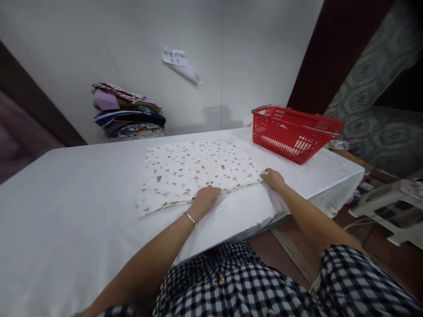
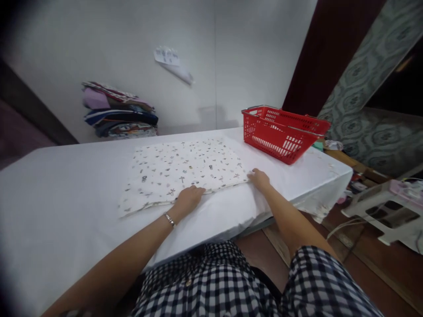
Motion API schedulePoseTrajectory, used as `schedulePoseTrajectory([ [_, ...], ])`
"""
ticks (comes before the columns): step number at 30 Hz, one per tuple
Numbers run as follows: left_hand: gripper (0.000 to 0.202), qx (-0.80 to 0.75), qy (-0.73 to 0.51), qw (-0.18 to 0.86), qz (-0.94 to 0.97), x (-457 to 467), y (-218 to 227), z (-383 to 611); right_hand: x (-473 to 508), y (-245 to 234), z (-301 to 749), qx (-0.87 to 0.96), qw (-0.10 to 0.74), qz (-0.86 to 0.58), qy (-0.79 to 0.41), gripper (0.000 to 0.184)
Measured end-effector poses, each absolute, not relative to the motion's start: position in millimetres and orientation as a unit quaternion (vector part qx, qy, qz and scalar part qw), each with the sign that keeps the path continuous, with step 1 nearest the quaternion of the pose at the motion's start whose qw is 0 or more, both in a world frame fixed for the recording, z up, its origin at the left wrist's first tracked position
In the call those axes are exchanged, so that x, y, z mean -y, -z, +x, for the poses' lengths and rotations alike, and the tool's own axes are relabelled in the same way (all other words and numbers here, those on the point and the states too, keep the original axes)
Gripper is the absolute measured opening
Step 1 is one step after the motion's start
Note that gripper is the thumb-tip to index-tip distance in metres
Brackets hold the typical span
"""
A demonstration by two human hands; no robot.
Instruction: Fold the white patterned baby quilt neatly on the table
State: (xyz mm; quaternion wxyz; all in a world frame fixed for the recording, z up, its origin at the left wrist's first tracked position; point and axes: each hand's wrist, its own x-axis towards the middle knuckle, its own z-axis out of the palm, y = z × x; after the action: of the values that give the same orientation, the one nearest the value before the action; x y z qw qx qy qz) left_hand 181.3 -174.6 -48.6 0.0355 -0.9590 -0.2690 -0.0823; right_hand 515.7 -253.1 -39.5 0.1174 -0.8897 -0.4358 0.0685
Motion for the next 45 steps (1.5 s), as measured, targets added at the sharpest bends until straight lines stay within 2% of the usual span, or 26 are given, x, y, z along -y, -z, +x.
schedulePoseTrajectory([
  [3, 0.023, 0.278, 0.090, 0.031, -0.956, 179.8, 49.9, 175.4, 255.8, 44.1, 511.8, 0.477, 0.088, -0.875, 0.007, 0.052],
  [6, 0.022, 0.286, 0.094, 0.030, -0.953, 183.4, 51.6, 173.5, 245.9, 47.3, 491.2, 0.569, 0.124, -0.809, 0.083, 0.050],
  [9, 0.019, 0.296, 0.100, 0.033, -0.950, 184.5, 52.9, 174.7, 229.8, 50.9, 446.5, 0.690, 0.164, -0.704, 0.043, 0.050],
  [14, 0.018, 0.325, 0.113, 0.053, -0.938, 181.2, 53.6, 164.4, 221.0, 66.1, 377.0, 0.801, 0.087, -0.590, -0.048, 0.060],
  [17, 0.020, 0.352, 0.110, 0.066, -0.927, 176.9, 53.4, 145.2, 223.6, 76.3, 369.0, 0.811, 0.066, -0.581, -0.033, 0.060],
  [26, 0.032, 0.480, 0.113, 0.062, -0.867, 162.9, 48.2, 77.3, 225.0, 81.5, 375.1, 0.817, 0.085, -0.570, 0.000, 0.056],
  [36, 0.032, 0.547, 0.145, 0.092, -0.819, 158.6, 37.1, -11.0, 225.2, 75.7, 373.0, 0.818, 0.056, -0.572, -0.002, 0.058],
  [42, 0.041, 0.604, 0.183, 0.023, -0.775, 159.8, 50.3, -28.3, 221.3, 64.0, 370.1, 0.813, -0.002, -0.581, -0.037, 0.059],
  [45, 0.044, 0.614, 0.225, -0.030, -0.756, 161.2, 54.5, -32.0, 220.6, 60.4, 371.5, 0.813, -0.004, -0.581, -0.045, 0.060],
])
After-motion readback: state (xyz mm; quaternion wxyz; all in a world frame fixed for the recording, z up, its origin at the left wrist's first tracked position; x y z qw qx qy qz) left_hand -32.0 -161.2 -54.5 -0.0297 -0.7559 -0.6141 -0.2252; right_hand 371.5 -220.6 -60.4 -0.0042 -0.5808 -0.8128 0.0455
